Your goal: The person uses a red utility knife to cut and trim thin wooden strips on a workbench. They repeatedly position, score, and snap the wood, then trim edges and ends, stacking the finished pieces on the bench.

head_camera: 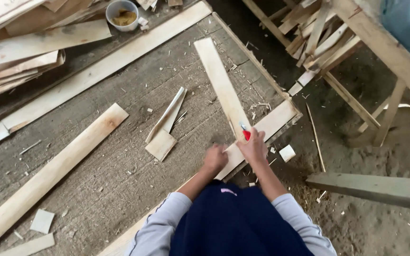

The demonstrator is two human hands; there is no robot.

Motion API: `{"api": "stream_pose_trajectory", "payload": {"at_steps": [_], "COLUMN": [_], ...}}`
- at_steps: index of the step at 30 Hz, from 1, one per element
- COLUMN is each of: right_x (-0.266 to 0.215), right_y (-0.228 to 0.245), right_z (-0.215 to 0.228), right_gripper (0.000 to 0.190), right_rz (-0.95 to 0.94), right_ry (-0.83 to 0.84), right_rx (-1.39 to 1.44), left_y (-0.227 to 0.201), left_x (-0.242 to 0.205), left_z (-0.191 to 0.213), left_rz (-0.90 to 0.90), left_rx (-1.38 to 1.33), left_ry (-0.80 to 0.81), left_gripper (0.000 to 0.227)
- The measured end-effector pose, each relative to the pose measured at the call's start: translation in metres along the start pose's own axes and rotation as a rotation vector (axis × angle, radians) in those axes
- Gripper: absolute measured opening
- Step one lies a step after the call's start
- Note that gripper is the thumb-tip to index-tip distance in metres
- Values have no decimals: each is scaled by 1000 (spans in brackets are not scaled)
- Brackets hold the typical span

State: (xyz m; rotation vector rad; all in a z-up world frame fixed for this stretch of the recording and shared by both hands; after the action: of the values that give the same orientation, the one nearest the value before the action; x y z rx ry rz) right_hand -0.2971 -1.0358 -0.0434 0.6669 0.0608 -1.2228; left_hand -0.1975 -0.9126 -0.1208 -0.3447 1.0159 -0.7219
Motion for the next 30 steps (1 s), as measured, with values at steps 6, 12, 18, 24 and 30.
{"api": "stream_pose_trajectory", "payload": {"at_steps": [6,12,18,24,30], "right_x": [64,126,189,231,259], "right_y": [6,3,-15,-25,-37], "right_z": [25,47,74,86,94], "right_gripper": [76,77,81,65,76], "right_rz": [13,29,90,151,276], "right_ry": [-14,14,90,137,146], "right_rx": [-30,-65,-94,-150,-269], "left_y": [-48,-65,-112,-171,-169], "left_x": [-32,24,115,167,219], "left_z": [30,11,-30,-29,-31], "left_rz": [-41,-88,-84,-158,-39], "left_rx": [201,226,118,-118,-203], "left_ry": [-20,-129,-205,-362,-385], "left_gripper": [45,40,39,41,57]}}
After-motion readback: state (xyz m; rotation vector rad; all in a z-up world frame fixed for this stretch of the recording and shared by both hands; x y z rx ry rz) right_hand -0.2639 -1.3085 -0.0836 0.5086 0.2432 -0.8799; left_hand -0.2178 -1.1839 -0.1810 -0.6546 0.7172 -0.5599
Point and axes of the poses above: each hand's wrist, its own x-axis towards the middle knuckle, its own z-axis out of the back of the hand, y = z × x, the point moved 1 cm from there along x, towards the middle knuckle, and after that the axes turned 9 degrees about x, right-handed, at the moved point
